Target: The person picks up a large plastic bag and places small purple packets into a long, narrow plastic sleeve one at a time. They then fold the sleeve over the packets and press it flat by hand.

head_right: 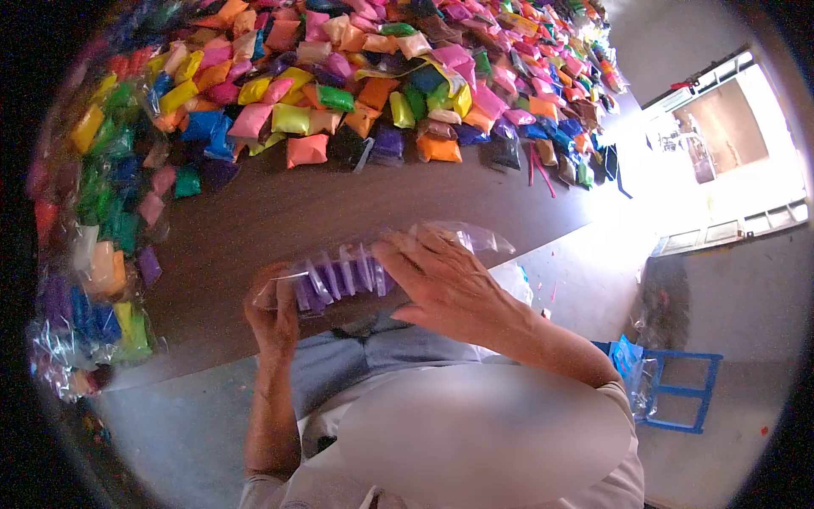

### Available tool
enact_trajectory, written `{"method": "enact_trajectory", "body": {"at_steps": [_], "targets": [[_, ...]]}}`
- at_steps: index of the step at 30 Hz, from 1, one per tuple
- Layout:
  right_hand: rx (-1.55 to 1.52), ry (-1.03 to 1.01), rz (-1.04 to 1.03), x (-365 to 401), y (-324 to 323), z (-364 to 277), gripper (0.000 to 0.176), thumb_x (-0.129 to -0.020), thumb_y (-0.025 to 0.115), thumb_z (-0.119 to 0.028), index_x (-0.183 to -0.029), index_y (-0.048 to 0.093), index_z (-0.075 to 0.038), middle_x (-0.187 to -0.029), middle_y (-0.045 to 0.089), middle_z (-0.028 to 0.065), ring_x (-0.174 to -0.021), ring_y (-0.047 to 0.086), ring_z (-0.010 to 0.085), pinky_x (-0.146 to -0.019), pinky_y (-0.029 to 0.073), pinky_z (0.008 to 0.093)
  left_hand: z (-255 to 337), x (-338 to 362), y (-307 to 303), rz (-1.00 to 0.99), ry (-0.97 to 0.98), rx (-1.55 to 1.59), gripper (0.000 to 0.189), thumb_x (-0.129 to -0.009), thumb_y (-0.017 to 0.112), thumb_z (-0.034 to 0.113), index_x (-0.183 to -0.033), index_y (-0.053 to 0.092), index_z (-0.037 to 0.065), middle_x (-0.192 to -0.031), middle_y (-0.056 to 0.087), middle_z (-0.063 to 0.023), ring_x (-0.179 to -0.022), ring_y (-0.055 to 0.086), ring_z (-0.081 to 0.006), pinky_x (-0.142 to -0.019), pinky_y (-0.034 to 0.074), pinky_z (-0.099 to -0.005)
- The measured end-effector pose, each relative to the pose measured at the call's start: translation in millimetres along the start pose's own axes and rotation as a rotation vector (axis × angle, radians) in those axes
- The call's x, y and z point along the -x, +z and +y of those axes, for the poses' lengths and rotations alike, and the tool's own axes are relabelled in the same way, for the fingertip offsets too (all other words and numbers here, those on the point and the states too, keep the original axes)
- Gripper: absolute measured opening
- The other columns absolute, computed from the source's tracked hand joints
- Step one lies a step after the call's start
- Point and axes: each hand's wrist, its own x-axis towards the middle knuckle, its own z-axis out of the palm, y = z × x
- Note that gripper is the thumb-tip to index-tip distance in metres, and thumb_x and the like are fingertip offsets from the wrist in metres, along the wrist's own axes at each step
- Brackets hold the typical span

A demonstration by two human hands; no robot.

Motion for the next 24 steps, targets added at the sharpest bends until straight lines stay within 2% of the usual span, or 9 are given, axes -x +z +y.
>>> {"method": "enact_trajectory", "body": {"at_steps": [1, 4, 13, 16, 19, 21, 24], "targets": [[-0.013, -0.004, 0.003, -3, 8, 2, 0.081, -0.070, 0.080, -0.025, -0.136, 0.042, -0.001, -0.137, 0.047, 0.0159, -0.126, 0.046, 0.0318, -0.107, 0.036, 0.0459, -1, 0, 0, 0.001, -0.013, -0.006, 0.028, -0.096, 0.060, 0.022, -0.085, 0.063, -0.004, -0.090, 0.065, -0.0126, -0.086, 0.061, -0.0203, -0.077, 0.046, -0.0309], [-0.076, -0.041, 0.055, -14, 17, 4, 0.080, -0.066, 0.081, -0.026, -0.132, 0.044, 0.001, -0.129, 0.052, 0.0187, -0.119, 0.049, 0.0348, -0.103, 0.038, 0.0437, 0, -1, 0, 0.008, -0.018, -0.037, 0.026, -0.095, 0.060, 0.019, -0.085, 0.063, -0.004, -0.091, 0.065, -0.0127, -0.085, 0.061, -0.0198, -0.077, 0.046, -0.0306], [-0.073, 0.002, 0.046, -8, 29, 17, 0.068, -0.073, 0.075, -0.015, -0.131, 0.045, 0.001, -0.122, 0.055, 0.0189, -0.116, 0.051, 0.0350, -0.101, 0.040, 0.0428, 7, -3, 2, 0.013, -0.027, -0.065, 0.020, -0.094, 0.060, 0.015, -0.089, 0.064, -0.004, -0.092, 0.066, -0.0131, -0.085, 0.061, -0.0199, -0.079, 0.047, -0.0307], [-0.051, 0.036, 0.006, -11, 28, 14, 0.069, -0.072, 0.075, -0.016, -0.131, 0.045, 0.002, -0.121, 0.055, 0.0197, -0.116, 0.050, 0.0364, -0.102, 0.039, 0.0435, 7, -3, 0, -0.013, 0.005, -0.091, 0.020, -0.094, 0.060, 0.015, -0.089, 0.065, -0.004, -0.092, 0.066, -0.0127, -0.086, 0.061, -0.0193, -0.078, 0.047, -0.0309], [-0.161, 0.102, 0.025, -13, 18, 5, 0.072, -0.071, 0.077, -0.019, -0.132, 0.045, 0.002, -0.123, 0.054, 0.0198, -0.118, 0.050, 0.0374, -0.105, 0.037, 0.0432, 4, -3, -1, -0.031, 0.043, -0.117, 0.019, -0.094, 0.060, 0.014, -0.089, 0.065, -0.004, -0.092, 0.066, -0.0127, -0.086, 0.062, -0.0192, -0.078, 0.048, -0.0311], [-0.149, 0.059, 0.065, -10, 13, -1, 0.072, -0.071, 0.078, -0.020, -0.131, 0.046, 0.002, -0.127, 0.053, 0.0203, -0.121, 0.048, 0.0372, -0.106, 0.036, 0.0435, 3, -2, -2, -0.049, 0.022, -0.070, 0.018, -0.093, 0.061, 0.014, -0.090, 0.065, -0.004, -0.092, 0.066, -0.0133, -0.085, 0.062, -0.0202, -0.077, 0.048, -0.0317], [-0.159, -0.016, 0.074, -7, -7, -22, 0.067, -0.071, 0.078, -0.021, -0.127, 0.050, 0.002, -0.129, 0.052, 0.0214, -0.122, 0.049, 0.0366, -0.104, 0.039, 0.0441, 0, 6, 4, 0.047, -0.283, 0.187, 0.017, -0.093, 0.062, 0.014, -0.091, 0.065, -0.003, -0.092, 0.065, -0.0148, -0.085, 0.062, -0.0235, -0.077, 0.048, -0.0330]]}}
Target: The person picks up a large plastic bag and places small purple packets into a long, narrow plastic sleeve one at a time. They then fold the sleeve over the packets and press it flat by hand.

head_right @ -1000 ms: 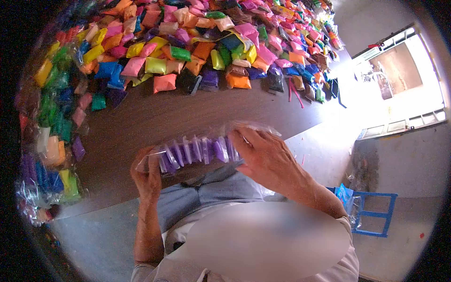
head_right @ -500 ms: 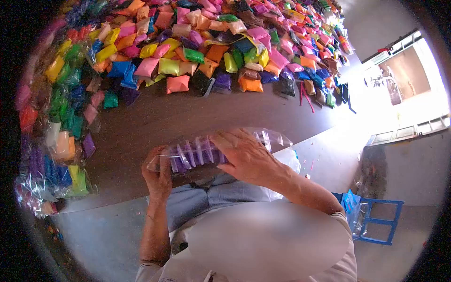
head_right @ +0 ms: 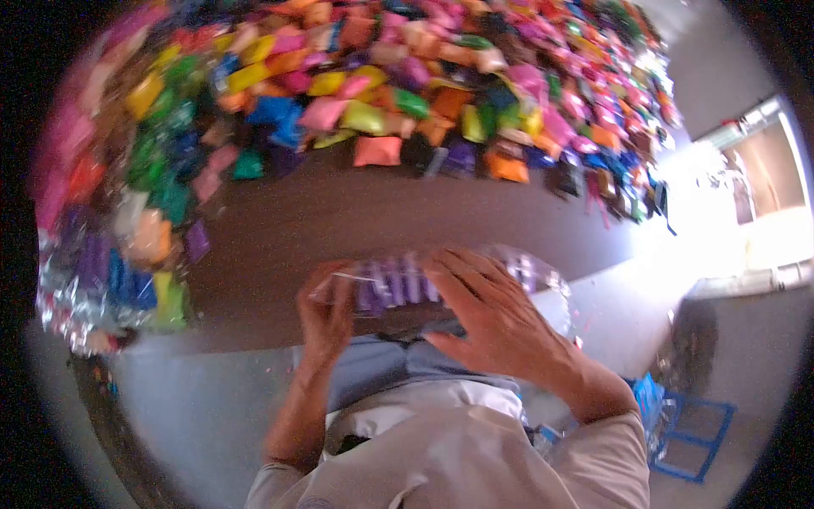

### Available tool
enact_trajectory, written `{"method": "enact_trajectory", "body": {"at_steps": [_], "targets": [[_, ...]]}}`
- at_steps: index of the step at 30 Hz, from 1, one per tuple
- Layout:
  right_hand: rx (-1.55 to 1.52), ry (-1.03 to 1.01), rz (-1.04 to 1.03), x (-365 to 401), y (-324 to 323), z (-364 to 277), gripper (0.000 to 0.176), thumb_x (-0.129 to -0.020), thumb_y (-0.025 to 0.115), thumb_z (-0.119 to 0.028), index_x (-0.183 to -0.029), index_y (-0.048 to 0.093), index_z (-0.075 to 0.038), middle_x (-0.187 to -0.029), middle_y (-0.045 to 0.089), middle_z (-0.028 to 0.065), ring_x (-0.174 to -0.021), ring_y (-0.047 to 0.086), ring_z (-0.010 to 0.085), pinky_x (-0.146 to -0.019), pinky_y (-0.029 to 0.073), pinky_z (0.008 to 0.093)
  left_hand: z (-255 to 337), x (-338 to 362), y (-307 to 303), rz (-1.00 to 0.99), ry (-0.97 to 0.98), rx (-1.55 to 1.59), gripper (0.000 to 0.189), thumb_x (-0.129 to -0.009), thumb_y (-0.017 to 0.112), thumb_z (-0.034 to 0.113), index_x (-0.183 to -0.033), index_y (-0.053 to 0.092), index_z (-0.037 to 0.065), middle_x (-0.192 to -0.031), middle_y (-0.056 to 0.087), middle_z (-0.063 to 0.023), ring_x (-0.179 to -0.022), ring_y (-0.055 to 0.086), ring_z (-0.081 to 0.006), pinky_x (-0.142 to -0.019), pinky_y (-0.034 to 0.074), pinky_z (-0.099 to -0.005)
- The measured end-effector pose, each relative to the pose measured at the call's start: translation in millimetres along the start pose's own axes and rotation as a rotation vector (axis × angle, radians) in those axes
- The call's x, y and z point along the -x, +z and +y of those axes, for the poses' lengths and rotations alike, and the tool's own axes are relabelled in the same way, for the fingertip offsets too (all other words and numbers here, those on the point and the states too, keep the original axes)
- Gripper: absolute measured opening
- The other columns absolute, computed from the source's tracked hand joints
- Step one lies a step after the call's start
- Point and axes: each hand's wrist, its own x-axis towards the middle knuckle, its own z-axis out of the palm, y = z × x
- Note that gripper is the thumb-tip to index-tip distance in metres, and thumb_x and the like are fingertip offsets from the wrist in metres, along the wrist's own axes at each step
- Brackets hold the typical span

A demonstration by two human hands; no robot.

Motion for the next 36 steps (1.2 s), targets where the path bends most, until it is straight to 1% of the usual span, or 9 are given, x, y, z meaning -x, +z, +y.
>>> {"method": "enact_trajectory", "body": {"at_steps": [2, 4, 7, 10, 12, 16, 22, 31, 36], "targets": [[-0.068, -0.092, -0.019, 2, -11, -13, 0.056, -0.071, 0.079, -0.020, -0.119, 0.057, 0.001, -0.125, 0.056, 0.0202, -0.115, 0.055, 0.0346, -0.096, 0.046, 0.0426, -7, 0, -6, -0.026, 0.055, -0.060, 0.017, -0.092, 0.062, 0.014, -0.093, 0.065, -0.003, -0.091, 0.065, -0.0157, -0.085, 0.063, -0.0264, -0.076, 0.050, -0.0338], [-0.171, -0.231, -0.038, -4, -19, -18, 0.044, -0.071, 0.079, -0.018, -0.108, 0.063, 0.000, -0.117, 0.062, 0.0167, -0.103, 0.063, 0.0313, -0.086, 0.052, 0.0392, -8, -4, -8, -0.067, 0.243, -0.254, 0.017, -0.094, 0.059, 0.011, -0.101, 0.065, -0.003, -0.095, 0.067, -0.0085, -0.086, 0.063, -0.0174, -0.076, 0.050, -0.0293], [-0.209, -0.417, 0.069, -24, -25, -36, 0.031, -0.071, 0.078, -0.014, -0.099, 0.066, -0.004, -0.107, 0.066, 0.0101, -0.084, 0.068, 0.0249, -0.072, 0.056, 0.0325, -4, -8, -8, -0.062, 0.366, -0.380, 0.017, -0.091, 0.062, 0.012, -0.104, 0.065, 0.000, -0.095, 0.068, -0.0092, -0.086, 0.065, -0.0219, -0.077, 0.051, -0.0327], [-0.121, -0.505, 0.147, -68, -25, -70, 0.024, -0.075, 0.074, -0.014, -0.095, 0.067, -0.003, -0.100, 0.068, 0.0125, -0.080, 0.067, 0.0286, -0.069, 0.055, 0.0372, 1, -7, -9, -0.124, 0.270, -0.241, 0.015, -0.090, 0.062, 0.013, -0.097, 0.066, 0.001, -0.097, 0.066, -0.0179, -0.090, 0.063, -0.0349, -0.081, 0.050, -0.0396], [-0.139, -0.490, 0.101, -101, -16, -93, 0.022, -0.078, 0.070, -0.013, -0.096, 0.064, -0.003, -0.097, 0.065, 0.0120, -0.084, 0.065, 0.0316, -0.072, 0.053, 0.0394, -29, -4, -10, -0.154, 0.254, -0.084, 0.018, -0.092, 0.060, 0.017, -0.101, 0.065, 0.002, -0.097, 0.065, -0.0170, -0.094, 0.062, -0.0356, -0.083, 0.050, -0.0403], [0.045, -0.526, -0.189, -176, 26, -119, 0.023, -0.081, 0.065, -0.016, -0.096, 0.060, 0.000, -0.092, 0.063, 0.0177, -0.089, 0.062, 0.0379, -0.078, 0.050, 0.0447, -10, -5, -11, -0.101, 0.373, -0.271, 0.021, -0.094, 0.057, 0.019, -0.104, 0.063, 0.002, -0.095, 0.065, -0.0193, -0.092, 0.062, -0.0382, -0.081, 0.050, -0.0420], [0.282, -0.467, -0.407, -266, 102, -144, 0.030, -0.077, 0.065, -0.017, -0.101, 0.062, 0.002, -0.100, 0.065, 0.0221, -0.101, 0.063, 0.0354, -0.085, 0.051, 0.0458, -5, -6, -11, -0.102, 0.372, -0.335, 0.022, -0.092, 0.057, 0.019, -0.104, 0.061, 0.001, -0.093, 0.063, -0.0218, -0.087, 0.063, -0.0396, -0.075, 0.050, -0.0432], [0.172, -0.365, -0.123, -296, 182, -147, 0.025, -0.081, 0.064, -0.017, -0.103, 0.066, -0.004, -0.115, 0.059, 0.0183, -0.110, 0.059, 0.0350, -0.089, 0.050, 0.0480, -80, 1, 1, -0.203, 0.348, -0.056, 0.041, -0.089, 0.064, 0.022, -0.125, 0.054, 0.008, -0.127, 0.056, -0.0107, -0.120, 0.049, -0.0290, -0.101, 0.039, -0.0396], [0.175, -0.344, -0.244, -284, 171, -165, 0.024, -0.081, 0.063, -0.018, -0.101, 0.067, -0.006, -0.111, 0.062, 0.0186, -0.107, 0.061, 0.0339, -0.087, 0.051, 0.0474, -85, 3, -6, -0.123, 0.601, -0.541, 0.051, -0.090, 0.064, 0.029, -0.133, 0.046, 0.008, -0.137, 0.047, -0.0078, -0.129, 0.040, -0.0235, -0.109, 0.032, -0.0399]]}}
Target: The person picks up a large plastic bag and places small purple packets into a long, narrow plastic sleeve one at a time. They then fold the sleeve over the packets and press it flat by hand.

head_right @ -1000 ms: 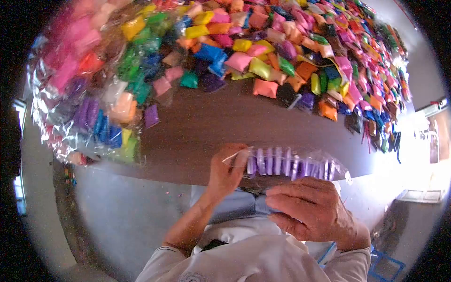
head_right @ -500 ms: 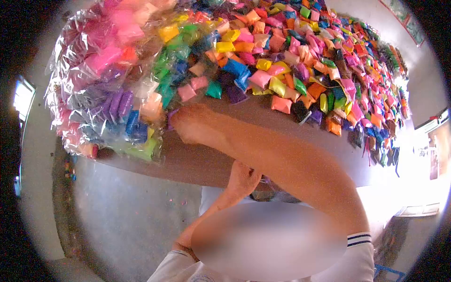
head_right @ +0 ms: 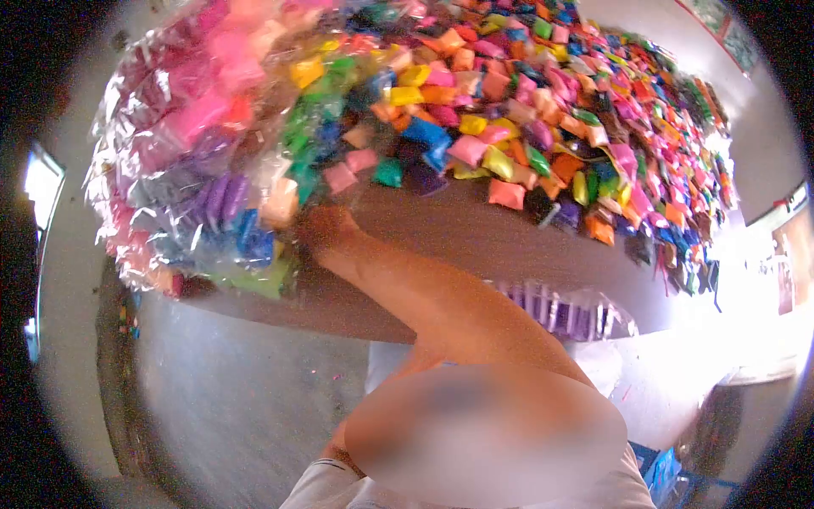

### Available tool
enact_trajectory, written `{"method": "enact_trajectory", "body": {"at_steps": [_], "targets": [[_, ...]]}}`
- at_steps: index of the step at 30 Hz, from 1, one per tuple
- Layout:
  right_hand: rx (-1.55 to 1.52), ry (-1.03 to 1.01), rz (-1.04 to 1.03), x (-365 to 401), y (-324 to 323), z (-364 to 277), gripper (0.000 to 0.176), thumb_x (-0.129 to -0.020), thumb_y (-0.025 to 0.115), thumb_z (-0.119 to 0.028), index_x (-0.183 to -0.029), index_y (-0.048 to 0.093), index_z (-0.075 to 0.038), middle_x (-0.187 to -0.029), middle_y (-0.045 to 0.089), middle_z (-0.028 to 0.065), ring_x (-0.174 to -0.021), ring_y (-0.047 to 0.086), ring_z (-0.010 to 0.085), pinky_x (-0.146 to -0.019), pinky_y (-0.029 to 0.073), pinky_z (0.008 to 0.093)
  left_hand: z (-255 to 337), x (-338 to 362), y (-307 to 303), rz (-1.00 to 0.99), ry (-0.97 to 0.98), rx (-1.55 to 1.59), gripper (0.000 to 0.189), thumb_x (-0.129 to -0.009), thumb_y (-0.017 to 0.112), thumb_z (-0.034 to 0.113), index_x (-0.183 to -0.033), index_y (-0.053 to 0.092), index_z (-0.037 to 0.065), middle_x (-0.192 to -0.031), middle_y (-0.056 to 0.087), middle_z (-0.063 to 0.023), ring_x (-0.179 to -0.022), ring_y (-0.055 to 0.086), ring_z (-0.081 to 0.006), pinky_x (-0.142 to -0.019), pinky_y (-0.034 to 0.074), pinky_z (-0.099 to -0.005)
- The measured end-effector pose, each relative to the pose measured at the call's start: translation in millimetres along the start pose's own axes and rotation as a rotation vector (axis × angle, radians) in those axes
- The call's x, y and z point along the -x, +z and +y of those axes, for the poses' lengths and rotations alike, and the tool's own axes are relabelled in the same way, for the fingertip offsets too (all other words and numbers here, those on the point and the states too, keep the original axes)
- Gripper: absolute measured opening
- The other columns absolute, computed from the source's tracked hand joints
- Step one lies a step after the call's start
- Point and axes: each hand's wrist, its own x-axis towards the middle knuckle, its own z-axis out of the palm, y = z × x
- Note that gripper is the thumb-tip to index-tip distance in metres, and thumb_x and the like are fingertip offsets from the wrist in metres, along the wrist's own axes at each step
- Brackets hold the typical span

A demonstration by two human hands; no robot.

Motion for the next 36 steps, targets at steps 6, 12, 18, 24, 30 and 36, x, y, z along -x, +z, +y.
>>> {"method": "enact_trajectory", "body": {"at_steps": [6, 12, 18, 24, 30, 36], "targets": [[-0.105, -0.033, -0.144, 76, -78, 25, 0.031, -0.077, 0.058, -0.015, -0.104, 0.066, -0.004, -0.102, 0.065, 0.0218, -0.096, 0.064, 0.0345, -0.081, 0.051, 0.0452, 52, -42, -45, 0.057, -0.300, 0.352, 0.028, -0.093, 0.060, 0.017, -0.115, 0.059, 0.000, -0.105, 0.066, -0.0130, -0.094, 0.063, -0.0248, -0.086, 0.049, -0.0347], [-0.877, -0.002, 0.274, 246, -166, 68, 0.039, -0.082, 0.052, -0.018, -0.117, 0.059, -0.002, -0.087, 0.063, 0.0157, -0.081, 0.064, 0.0252, -0.073, 0.051, 0.0345, 60, -54, -47, 0.049, -0.309, 0.265, 0.018, -0.094, 0.056, 0.011, -0.099, 0.065, -0.003, -0.091, 0.067, -0.0122, -0.081, 0.061, -0.0162, -0.073, 0.048, -0.0304], [-1.453, -0.017, 0.664, 387, -121, 75, 0.041, -0.072, 0.065, -0.013, -0.106, 0.063, 0.009, -0.098, 0.066, 0.0164, -0.088, 0.064, 0.0223, -0.081, 0.049, 0.0318, 61, -52, -47, 0.028, -0.393, 0.286, 0.017, -0.095, 0.056, 0.011, -0.100, 0.064, -0.004, -0.088, 0.065, -0.0104, -0.080, 0.058, -0.0144, -0.073, 0.047, -0.0276], [-1.453, 0.420, 0.350, 403, -61, 60, 0.030, -0.084, 0.068, -0.011, -0.110, 0.063, 0.002, -0.100, 0.063, 0.0057, -0.084, 0.057, 0.0074, -0.072, 0.046, 0.0238, 66, -55, -45, 0.039, -0.364, 0.244, 0.017, -0.095, 0.056, 0.011, -0.102, 0.062, -0.004, -0.091, 0.065, -0.0111, -0.084, 0.057, -0.0132, -0.076, 0.046, -0.0269], [-0.669, 0.556, 0.626, 385, -49, 60, 0.025, -0.083, 0.061, 0.000, -0.108, 0.063, 0.001, -0.089, 0.062, 0.0104, -0.068, 0.059, 0.0154, -0.060, 0.047, 0.0266, 58, -52, -48, -0.007, -0.343, 0.165, 0.020, -0.095, 0.056, 0.014, -0.103, 0.062, -0.003, -0.089, 0.063, -0.0112, -0.084, 0.058, -0.0146, -0.076, 0.046, -0.0286], [-0.509, 0.625, 0.636, 381, -38, 63, 0.029, -0.081, 0.060, 0.003, -0.110, 0.062, -0.001, -0.088, 0.059, 0.0129, -0.064, 0.058, 0.0198, -0.058, 0.047, 0.0308, 61, -53, -46, 0.027, -0.390, 0.290, 0.021, -0.095, 0.058, 0.015, -0.100, 0.063, -0.006, -0.093, 0.063, -0.0105, -0.089, 0.058, -0.0146, -0.081, 0.047, -0.0277]]}}
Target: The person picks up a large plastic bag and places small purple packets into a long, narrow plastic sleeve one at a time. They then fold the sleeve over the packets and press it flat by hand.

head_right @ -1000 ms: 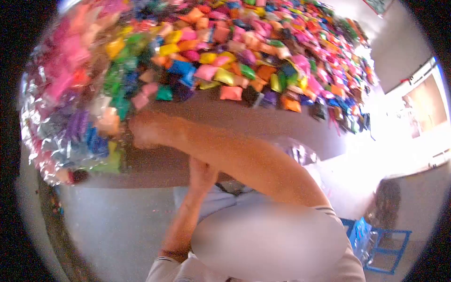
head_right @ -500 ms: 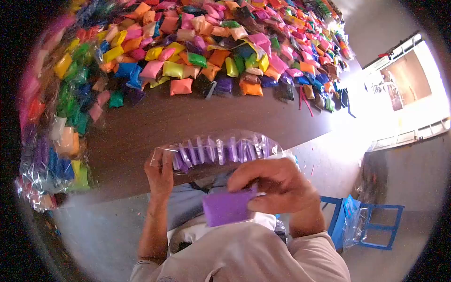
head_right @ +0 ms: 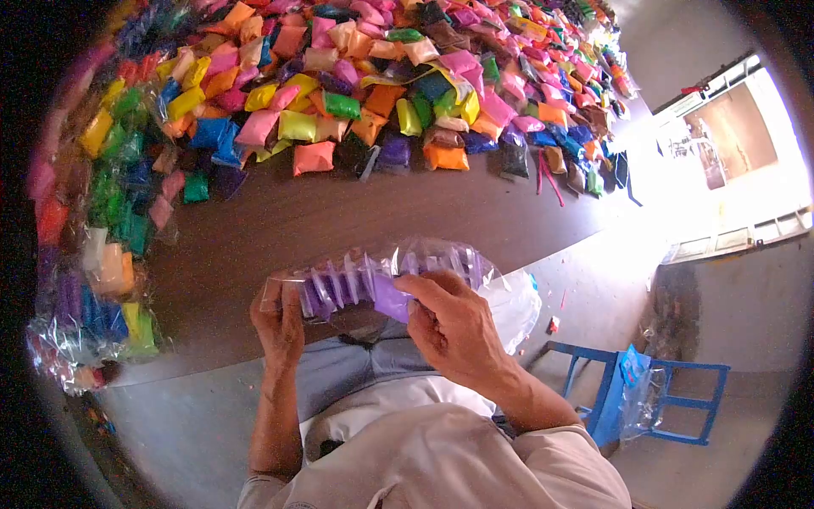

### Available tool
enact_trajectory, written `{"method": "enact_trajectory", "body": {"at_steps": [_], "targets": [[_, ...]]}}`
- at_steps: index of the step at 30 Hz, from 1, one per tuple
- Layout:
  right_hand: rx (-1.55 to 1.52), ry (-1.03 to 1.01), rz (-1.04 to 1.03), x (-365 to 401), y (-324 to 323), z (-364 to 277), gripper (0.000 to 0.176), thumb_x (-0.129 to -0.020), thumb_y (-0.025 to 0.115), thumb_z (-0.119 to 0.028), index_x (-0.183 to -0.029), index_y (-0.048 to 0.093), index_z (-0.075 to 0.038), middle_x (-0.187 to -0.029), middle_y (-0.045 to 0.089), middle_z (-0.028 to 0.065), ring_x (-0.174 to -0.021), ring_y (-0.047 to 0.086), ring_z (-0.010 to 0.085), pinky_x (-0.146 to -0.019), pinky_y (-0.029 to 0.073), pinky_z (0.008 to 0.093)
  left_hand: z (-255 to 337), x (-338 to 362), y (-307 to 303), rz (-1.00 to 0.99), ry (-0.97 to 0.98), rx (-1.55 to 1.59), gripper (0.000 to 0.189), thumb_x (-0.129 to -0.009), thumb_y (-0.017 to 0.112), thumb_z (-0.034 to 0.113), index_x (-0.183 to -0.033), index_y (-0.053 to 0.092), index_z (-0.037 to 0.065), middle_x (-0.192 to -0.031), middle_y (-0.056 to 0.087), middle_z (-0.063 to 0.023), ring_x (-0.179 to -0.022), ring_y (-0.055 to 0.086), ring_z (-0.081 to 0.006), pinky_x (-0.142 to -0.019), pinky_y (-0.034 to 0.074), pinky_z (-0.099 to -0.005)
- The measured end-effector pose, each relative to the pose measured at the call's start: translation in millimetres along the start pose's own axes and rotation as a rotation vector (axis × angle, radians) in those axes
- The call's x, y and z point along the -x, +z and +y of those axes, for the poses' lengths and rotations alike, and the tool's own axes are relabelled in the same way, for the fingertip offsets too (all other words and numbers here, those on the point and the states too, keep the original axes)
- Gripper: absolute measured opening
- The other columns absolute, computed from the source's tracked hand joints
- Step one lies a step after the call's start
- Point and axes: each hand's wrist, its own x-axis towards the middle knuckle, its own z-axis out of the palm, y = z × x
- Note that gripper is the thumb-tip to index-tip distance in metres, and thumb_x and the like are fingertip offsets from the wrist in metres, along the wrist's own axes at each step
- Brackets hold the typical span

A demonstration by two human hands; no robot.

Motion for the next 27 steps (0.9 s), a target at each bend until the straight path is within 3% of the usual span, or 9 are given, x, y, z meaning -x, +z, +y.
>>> {"method": "enact_trajectory", "body": {"at_steps": [2, 5, 11, 14, 23, 27], "targets": [[0.007, -0.050, 0.045, 1, 5, 1, 0.031, -0.080, 0.061, 0.003, -0.111, 0.062, -0.002, -0.091, 0.059, 0.0136, -0.067, 0.059, 0.0224, -0.059, 0.048, 0.0313, -1, 0, -1, 0.003, -0.012, 0.058, 0.022, -0.096, 0.058, 0.015, -0.100, 0.063, -0.006, -0.095, 0.063, -0.0101, -0.091, 0.058, -0.0145, -0.083, 0.046, -0.0269], [-0.098, 0.128, 0.068, 3, 9, -9, 0.034, -0.079, 0.066, 0.000, -0.113, 0.062, -0.003, -0.098, 0.059, 0.0153, -0.074, 0.059, 0.0268, -0.062, 0.049, 0.0319, -2, 0, -2, -0.017, 0.005, 0.048, 0.023, -0.096, 0.059, 0.016, -0.100, 0.063, -0.006, -0.097, 0.063, -0.0099, -0.093, 0.058, -0.0143, -0.084, 0.046, -0.0258], [0.079, -0.103, 0.193, -6, 23, -8, 0.042, -0.076, 0.074, -0.006, -0.116, 0.060, -0.003, -0.104, 0.060, 0.0176, -0.085, 0.063, 0.0303, -0.068, 0.053, 0.0358, 1, 0, -2, -0.009, -0.005, 0.018, 0.024, -0.096, 0.059, 0.019, -0.097, 0.064, -0.005, -0.095, 0.064, -0.0104, -0.088, 0.059, -0.0150, -0.080, 0.047, -0.0263], [0.058, -0.091, 0.185, -12, 24, -11, 0.044, -0.076, 0.074, -0.007, -0.118, 0.058, -0.002, -0.103, 0.061, 0.0189, -0.088, 0.063, 0.0338, -0.072, 0.053, 0.0393, 1, -2, -1, 0.000, 0.040, 0.000, 0.025, -0.097, 0.059, 0.019, -0.094, 0.065, -0.004, -0.095, 0.064, -0.0109, -0.086, 0.059, -0.0154, -0.077, 0.047, -0.0269], [0.208, -0.100, 0.083, -24, 31, 0, 0.037, -0.079, 0.069, -0.006, -0.114, 0.059, -0.003, -0.100, 0.061, 0.0199, -0.088, 0.064, 0.0365, -0.076, 0.054, 0.0440, -6, -2, -1, 0.034, 0.124, -0.002, 0.028, -0.095, 0.060, 0.022, -0.087, 0.064, -0.005, -0.090, 0.065, -0.0143, -0.084, 0.061, -0.0223, -0.075, 0.048, -0.0315], [0.341, -0.071, 0.051, -25, 23, 0, 0.029, -0.080, 0.067, -0.010, -0.108, 0.061, -0.005, -0.095, 0.060, 0.0166, -0.082, 0.064, 0.0339, -0.071, 0.053, 0.0438, -7, -3, 1, 0.044, 0.147, -0.019, 0.031, -0.095, 0.059, 0.025, -0.084, 0.063, -0.004, -0.087, 0.065, -0.0149, -0.080, 0.062, -0.0257, -0.073, 0.048, -0.0337]]}}
